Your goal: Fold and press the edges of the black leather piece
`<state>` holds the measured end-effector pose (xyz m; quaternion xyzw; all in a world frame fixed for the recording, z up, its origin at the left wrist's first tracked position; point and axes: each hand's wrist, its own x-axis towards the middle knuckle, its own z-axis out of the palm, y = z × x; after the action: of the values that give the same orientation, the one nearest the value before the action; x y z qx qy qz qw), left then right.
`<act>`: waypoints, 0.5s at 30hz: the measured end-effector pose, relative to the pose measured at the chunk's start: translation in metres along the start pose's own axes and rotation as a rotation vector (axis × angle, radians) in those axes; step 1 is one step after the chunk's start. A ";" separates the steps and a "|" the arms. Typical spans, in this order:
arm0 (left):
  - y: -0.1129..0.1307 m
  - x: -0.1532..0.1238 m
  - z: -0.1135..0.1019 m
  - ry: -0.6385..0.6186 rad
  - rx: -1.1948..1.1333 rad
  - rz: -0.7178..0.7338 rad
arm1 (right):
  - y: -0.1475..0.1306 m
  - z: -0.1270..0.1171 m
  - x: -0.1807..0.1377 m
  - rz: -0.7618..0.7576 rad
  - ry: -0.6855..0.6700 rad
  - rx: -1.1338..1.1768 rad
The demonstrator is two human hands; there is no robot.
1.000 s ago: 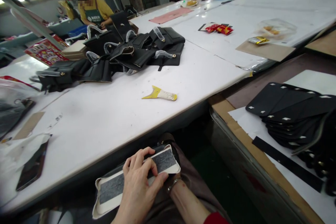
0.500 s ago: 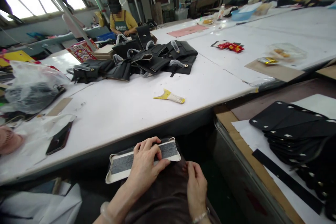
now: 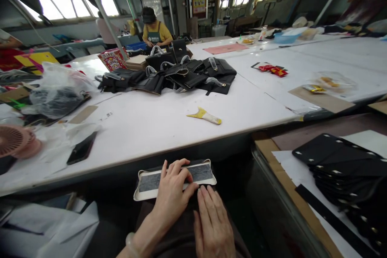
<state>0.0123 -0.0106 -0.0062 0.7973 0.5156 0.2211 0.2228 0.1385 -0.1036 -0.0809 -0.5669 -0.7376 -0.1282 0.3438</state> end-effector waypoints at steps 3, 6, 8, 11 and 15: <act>-0.001 -0.005 -0.002 0.025 -0.002 -0.007 | -0.002 0.003 -0.001 -0.020 -0.028 -0.026; -0.003 -0.010 -0.004 0.058 0.006 -0.014 | -0.002 0.006 -0.003 -0.034 -0.066 -0.038; -0.005 -0.014 -0.003 0.086 0.012 -0.012 | -0.001 0.008 -0.003 -0.047 -0.091 -0.052; -0.012 -0.022 -0.003 0.148 0.018 -0.009 | -0.002 0.011 -0.004 -0.070 -0.115 -0.066; -0.023 -0.035 -0.005 0.256 0.012 -0.028 | -0.008 0.015 -0.002 -0.075 -0.102 -0.063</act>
<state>-0.0199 -0.0339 -0.0201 0.7566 0.5521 0.3149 0.1536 0.1264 -0.0990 -0.0922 -0.5553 -0.7705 -0.1350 0.2825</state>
